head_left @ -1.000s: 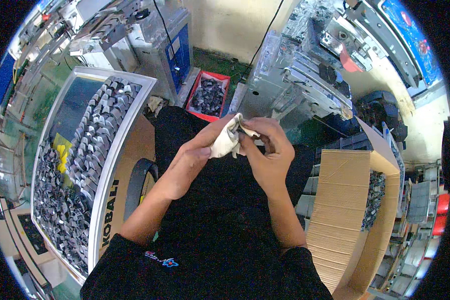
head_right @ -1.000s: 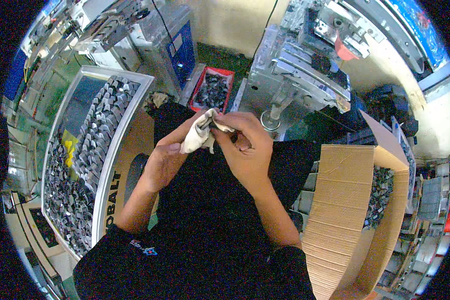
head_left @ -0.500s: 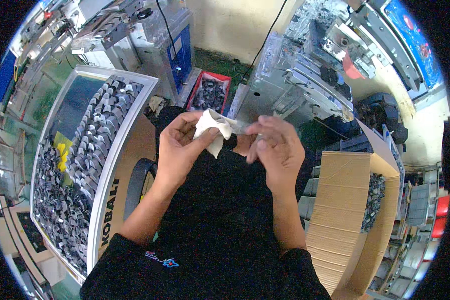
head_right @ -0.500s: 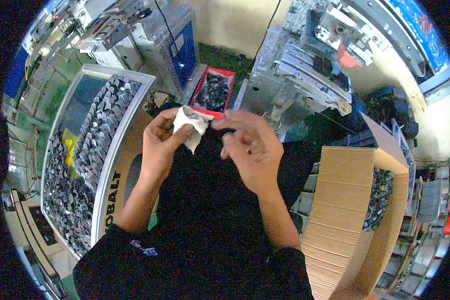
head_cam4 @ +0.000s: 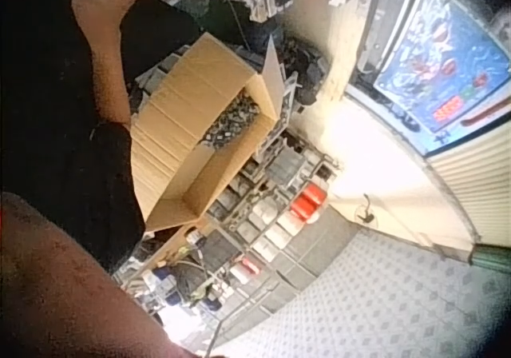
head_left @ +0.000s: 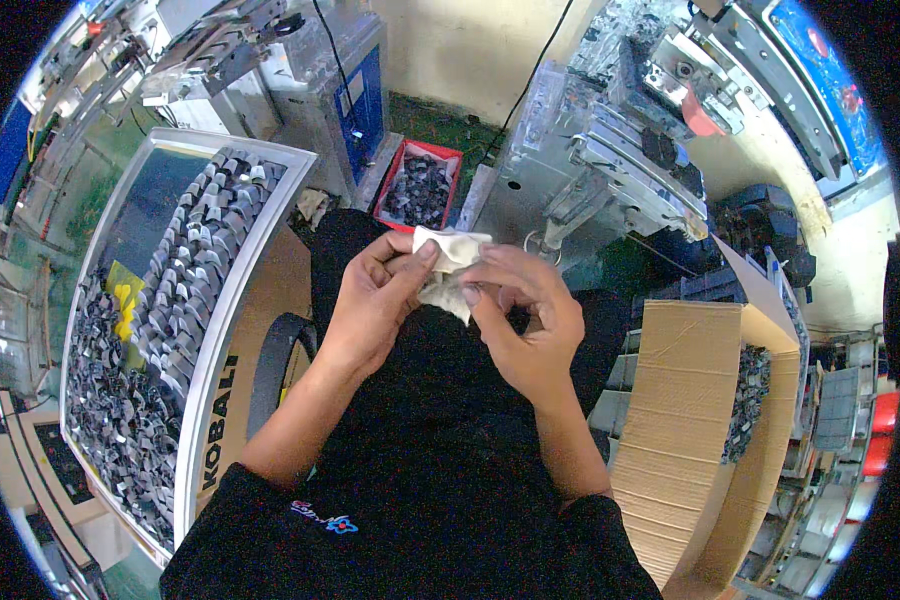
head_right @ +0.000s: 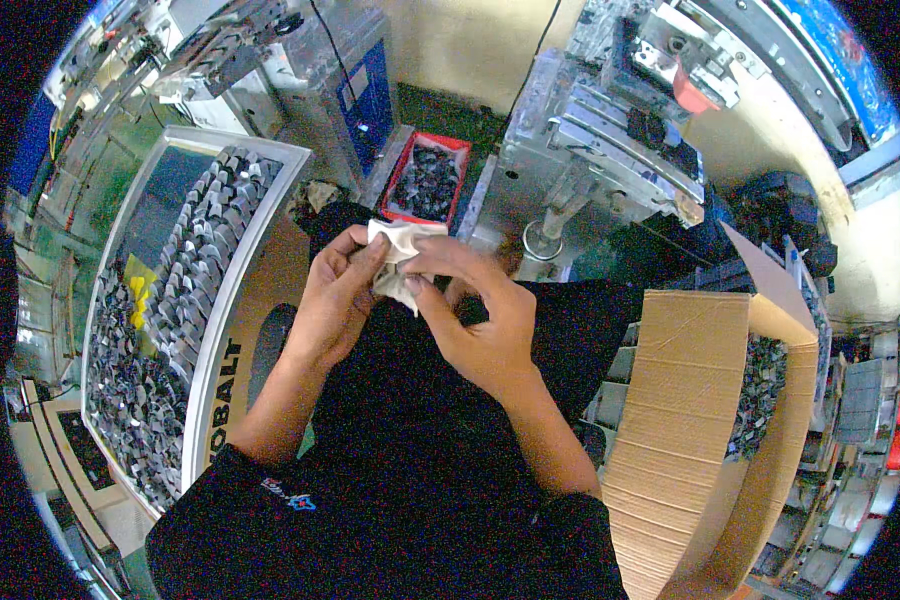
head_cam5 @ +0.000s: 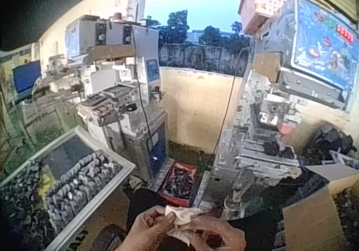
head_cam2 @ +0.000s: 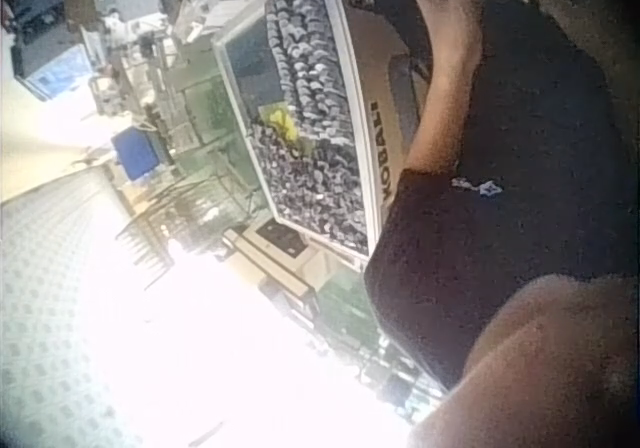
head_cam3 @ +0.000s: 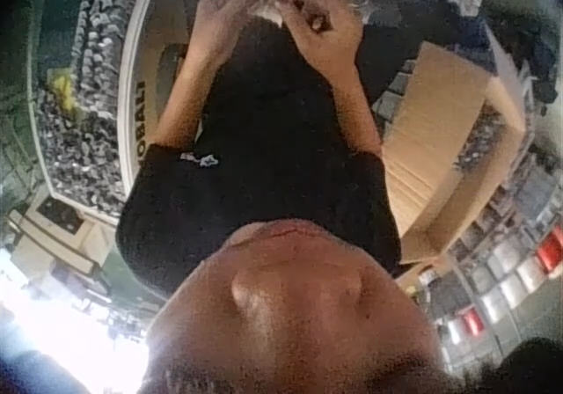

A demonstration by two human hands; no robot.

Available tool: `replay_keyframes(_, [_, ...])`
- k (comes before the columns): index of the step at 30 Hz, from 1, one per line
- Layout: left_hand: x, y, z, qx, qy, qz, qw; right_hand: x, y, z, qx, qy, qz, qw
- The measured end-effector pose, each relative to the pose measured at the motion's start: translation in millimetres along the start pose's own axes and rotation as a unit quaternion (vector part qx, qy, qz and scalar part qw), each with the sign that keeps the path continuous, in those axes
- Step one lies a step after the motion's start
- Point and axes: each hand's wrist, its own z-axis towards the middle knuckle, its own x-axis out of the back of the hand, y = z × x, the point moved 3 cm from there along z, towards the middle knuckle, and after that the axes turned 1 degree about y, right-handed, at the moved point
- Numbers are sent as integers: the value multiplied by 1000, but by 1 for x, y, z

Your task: Operating a pad printer to mark small plastic parts and then inspecting and cleaning them.

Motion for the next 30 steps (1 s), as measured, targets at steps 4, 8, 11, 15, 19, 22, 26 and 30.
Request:
replay_keyframes(4, [-1, -1, -3, -59, 32, 23, 997, -3, -2, 1, 46, -17, -69, 996])
replay_keyframes(8, [-1, 1, -3, -54, 11, 44, 998, -3, 0, 4, 29, 15, -98, 995])
replay_keyframes(11, [1, 1, -3, -57, 14, 30, 998, -5, -2, 3, 74, 42, -148, 985])
replay_keyframes(15, [2, -3, -2, -64, 29, 54, 996, -6, 3, 1, 92, 62, -158, 981])
replay_keyframes(19, [5, -3, -2, -46, 69, 17, 996, 1, 6, 6, 105, 69, -199, 972])
replay_keyframes(22, [10, 8, -2, -88, 112, 40, 989, 27, 10, 17, -20, 226, -190, 955])
replay_keyframes(26, [3, 9, -2, -101, 80, 63, 990, 21, -13, 15, 141, 146, -201, 958])
replay_keyframes(30, [-7, -1, -10, -9, 1, 39, 999, -5, -17, 7, 141, 10, -192, 971])
